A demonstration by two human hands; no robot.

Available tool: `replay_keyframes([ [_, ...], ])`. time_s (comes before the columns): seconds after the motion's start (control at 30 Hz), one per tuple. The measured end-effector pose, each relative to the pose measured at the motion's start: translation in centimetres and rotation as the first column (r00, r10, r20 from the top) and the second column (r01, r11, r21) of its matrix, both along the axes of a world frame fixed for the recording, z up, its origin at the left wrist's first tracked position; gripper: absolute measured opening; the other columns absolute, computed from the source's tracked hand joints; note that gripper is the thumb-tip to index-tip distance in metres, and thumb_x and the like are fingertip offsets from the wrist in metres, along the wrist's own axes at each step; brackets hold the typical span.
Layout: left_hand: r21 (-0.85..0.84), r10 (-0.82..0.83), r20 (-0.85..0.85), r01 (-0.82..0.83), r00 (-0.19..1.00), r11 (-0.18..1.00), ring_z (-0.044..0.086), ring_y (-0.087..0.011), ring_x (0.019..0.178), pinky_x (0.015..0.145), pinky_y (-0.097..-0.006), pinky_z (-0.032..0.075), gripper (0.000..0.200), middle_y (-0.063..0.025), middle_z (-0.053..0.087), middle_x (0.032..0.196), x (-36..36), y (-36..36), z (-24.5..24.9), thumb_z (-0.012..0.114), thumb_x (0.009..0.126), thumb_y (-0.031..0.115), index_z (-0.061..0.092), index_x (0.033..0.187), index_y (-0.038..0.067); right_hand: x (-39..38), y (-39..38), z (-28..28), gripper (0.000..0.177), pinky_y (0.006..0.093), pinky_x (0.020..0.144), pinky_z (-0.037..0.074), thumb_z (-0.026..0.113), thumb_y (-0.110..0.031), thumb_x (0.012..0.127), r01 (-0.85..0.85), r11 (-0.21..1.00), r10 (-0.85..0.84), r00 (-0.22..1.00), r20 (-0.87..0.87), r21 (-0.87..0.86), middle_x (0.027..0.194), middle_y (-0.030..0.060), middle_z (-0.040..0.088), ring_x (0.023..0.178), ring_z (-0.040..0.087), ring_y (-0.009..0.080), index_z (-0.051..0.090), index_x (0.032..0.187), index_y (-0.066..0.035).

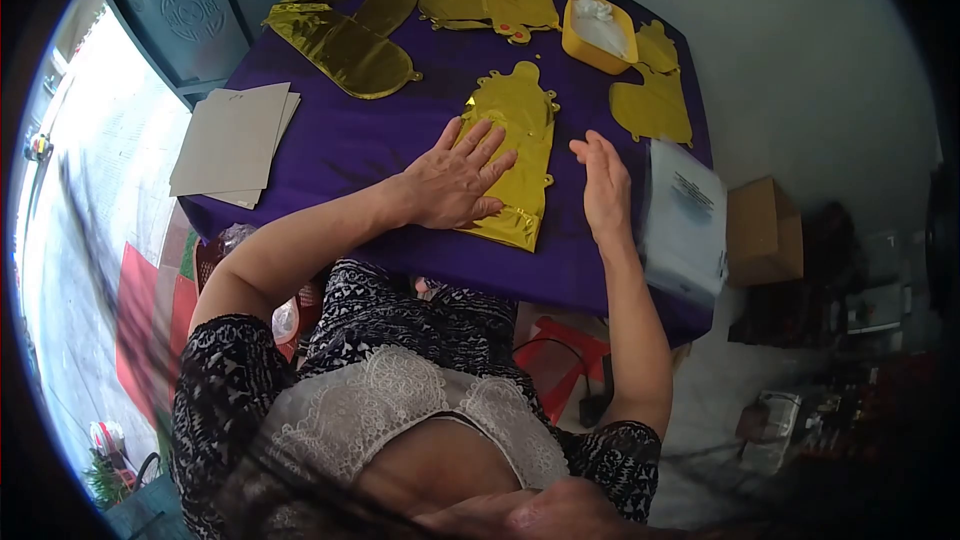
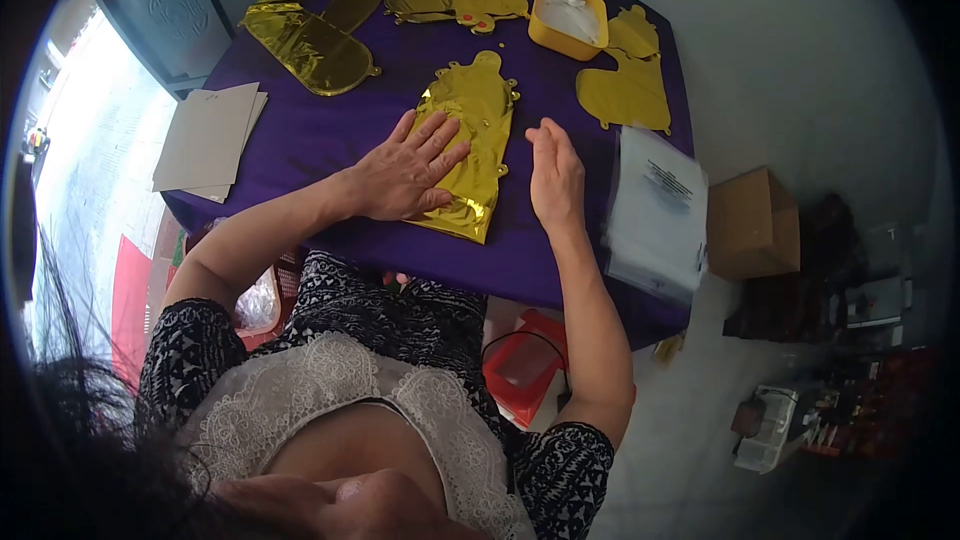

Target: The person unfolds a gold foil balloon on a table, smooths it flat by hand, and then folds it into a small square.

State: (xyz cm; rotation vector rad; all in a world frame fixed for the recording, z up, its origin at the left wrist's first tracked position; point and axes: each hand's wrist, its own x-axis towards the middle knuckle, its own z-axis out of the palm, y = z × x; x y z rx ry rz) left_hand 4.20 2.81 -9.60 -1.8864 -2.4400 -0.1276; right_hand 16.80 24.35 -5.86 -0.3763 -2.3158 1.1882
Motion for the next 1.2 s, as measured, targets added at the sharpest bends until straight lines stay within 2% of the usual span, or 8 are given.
replay_keyframes([
  [0.2,0.023,-0.036,0.003,0.036,0.999,0.999,0.016,-0.0439,0.156,0.125,-0.0620,0.012,0.077,-0.0287,0.025,0.164,1.8,-1.7,-0.4,0.040,0.105,0.055,0.033,0.158,0.000,10.3,-3.9,1.5,0.053,0.0241,0.061,0.049,0.044,-0.040,0.110,-0.155,0.769,0.474,0.789,0.390,-0.621,0.071,0.0107,0.074,0.058,0.063,0.0102,0.070,0.102,0.005],
  [0.4,0.069,-0.088,-0.006,0.088,0.996,0.994,0.019,-0.0439,0.155,0.125,-0.0623,0.011,0.078,-0.0288,0.027,0.164,6.3,-4.2,-0.7,0.038,0.105,0.058,0.035,0.158,0.000,16.1,-8.7,-1.5,0.051,0.0263,0.068,0.053,0.054,-0.042,0.107,-0.059,0.867,0.315,0.834,0.453,-0.494,0.089,0.0112,0.076,0.077,0.066,0.0109,0.069,0.110,0.007],
  [0.5,0.071,-0.096,0.006,0.095,0.995,0.993,0.018,-0.0441,0.156,0.125,-0.0622,0.010,0.079,-0.0285,0.027,0.164,8.4,-5.3,-0.7,0.036,0.105,0.058,0.035,0.158,0.000,17.0,-9.7,-4.7,0.050,0.0260,0.072,0.052,0.057,-0.042,0.107,-0.044,0.810,0.327,0.862,0.387,-0.585,0.098,0.0085,0.074,0.084,0.066,0.0109,0.068,0.114,0.007],
  [0.67,0.076,-0.120,0.010,0.119,0.993,0.990,0.016,-0.0448,0.156,0.125,-0.0627,0.007,0.080,-0.0289,0.024,0.165,10.9,-6.7,-0.6,0.036,0.105,0.059,0.033,0.159,0.000,15.9,-12.7,-6.9,0.030,0.0287,0.091,0.053,0.061,-0.019,0.104,-0.111,0.309,0.156,0.986,-0.064,-0.945,0.115,0.0089,0.071,0.105,0.068,0.0152,0.067,0.123,0.004],
  [0.9,0.453,-0.181,0.309,0.022,0.934,0.891,0.021,-0.0448,0.155,0.125,-0.0585,0.013,0.078,-0.0298,0.026,0.164,11.8,-9.7,0.3,0.049,0.102,0.056,0.038,0.157,0.002,16.8,-14.6,-6.9,0.027,0.0334,0.098,0.055,0.058,-0.011,0.104,-0.143,0.332,0.151,0.984,-0.097,-0.932,0.121,0.0121,0.071,0.107,0.070,0.0191,0.066,0.123,0.007],
  [1.03,0.720,-0.203,0.583,-0.384,0.786,0.578,0.058,-0.0362,0.130,0.109,-0.0442,0.046,0.046,-0.0250,0.059,0.137,10.5,-13.5,0.7,0.058,0.104,0.033,0.060,0.133,-0.002,17.7,-15.1,-7.0,0.027,0.0337,0.098,0.055,0.058,-0.009,0.104,-0.125,0.336,0.174,0.982,-0.069,-0.934,0.122,0.0124,0.071,0.108,0.070,0.0192,0.066,0.123,0.007],
  [1.1,0.414,-0.262,0.910,-0.704,0.320,0.578,0.073,-0.0297,0.096,0.085,-0.0349,0.058,0.039,-0.0202,0.072,0.105,10.9,-15.5,-1.0,0.055,0.105,0.027,0.064,0.120,-0.007,18.4,-15.0,-7.5,0.027,0.0336,0.098,0.055,0.058,-0.009,0.104,-0.115,0.341,0.192,0.980,-0.051,-0.933,0.122,0.0122,0.071,0.107,0.070,0.0187,0.066,0.123,0.007],
  [1.2,0.056,-0.053,0.998,-0.724,0.027,0.688,0.074,-0.0270,0.080,0.073,-0.0328,0.061,0.044,-0.0163,0.074,0.092,11.5,-17.8,-2.0,0.043,0.109,0.029,0.065,0.117,-0.008,18.8,-15.4,-8.2,0.026,0.0333,0.097,0.055,0.058,-0.010,0.104,-0.104,0.356,0.207,0.978,-0.030,-0.929,0.120,0.0116,0.071,0.106,0.070,0.0180,0.067,0.123,0.006],
])
